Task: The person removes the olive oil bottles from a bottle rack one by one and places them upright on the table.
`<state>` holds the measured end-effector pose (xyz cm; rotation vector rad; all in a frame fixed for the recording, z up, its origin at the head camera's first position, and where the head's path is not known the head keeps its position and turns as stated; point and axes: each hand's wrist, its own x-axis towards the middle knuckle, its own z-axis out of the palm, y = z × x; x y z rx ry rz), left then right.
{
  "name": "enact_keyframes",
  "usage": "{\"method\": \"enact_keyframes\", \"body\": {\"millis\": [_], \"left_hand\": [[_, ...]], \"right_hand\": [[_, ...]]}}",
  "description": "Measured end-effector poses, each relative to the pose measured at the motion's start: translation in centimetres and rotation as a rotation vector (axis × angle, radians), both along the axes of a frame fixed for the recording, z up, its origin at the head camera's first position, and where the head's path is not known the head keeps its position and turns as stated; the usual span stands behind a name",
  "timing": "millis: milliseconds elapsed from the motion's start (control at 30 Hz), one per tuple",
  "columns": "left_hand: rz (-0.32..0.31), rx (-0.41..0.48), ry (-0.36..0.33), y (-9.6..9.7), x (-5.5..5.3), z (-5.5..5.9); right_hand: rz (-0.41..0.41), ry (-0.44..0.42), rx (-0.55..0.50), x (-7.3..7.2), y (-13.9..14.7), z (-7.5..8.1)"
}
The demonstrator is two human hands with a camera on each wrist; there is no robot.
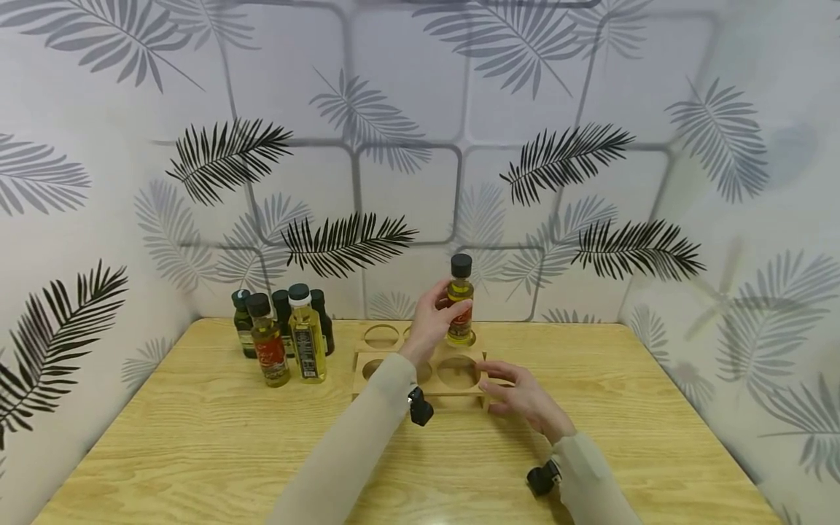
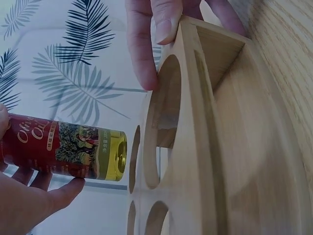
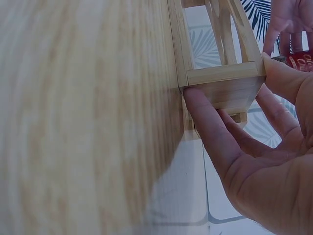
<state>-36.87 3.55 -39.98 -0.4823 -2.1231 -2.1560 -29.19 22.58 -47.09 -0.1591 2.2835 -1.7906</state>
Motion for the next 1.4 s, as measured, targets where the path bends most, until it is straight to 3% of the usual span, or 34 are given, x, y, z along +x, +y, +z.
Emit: {"method": "enact_keyframes", "body": {"millis": [133,267,533,800,1133,1400], "left_hand": [[-0.002,-0.003,0.043,-0.5,0.4,0.4],[0.011,0.002,0.041,-1.3,1.1,0.7],[0.048,-0.119,0.063,-3.9,2.4,0.9],[0.059,-0.168,0.111,-6.4,2.9,1.7],[0.096,-0.172,0.082,-9.9,4.0,2.0],[0.100,-0.186,0.080,-11.7,4.1,2.0]], "right_hand": [[-0.003,0.006,-0.011,0.0,0.2,-0.1],[-0.003,0.006,-0.009,0.1,0.4,-0.2],[-0.015,-0.004,-0.023,0.3,0.4,-0.2],[-0.008,-0.003,-0.020,0.4,0.4,-0.3],[0.007,-0.002,-0.023,0.1,-0.1,-0.1],[-0.001,-0.009,-0.029,-0.2,-0.3,-0.2]]}}
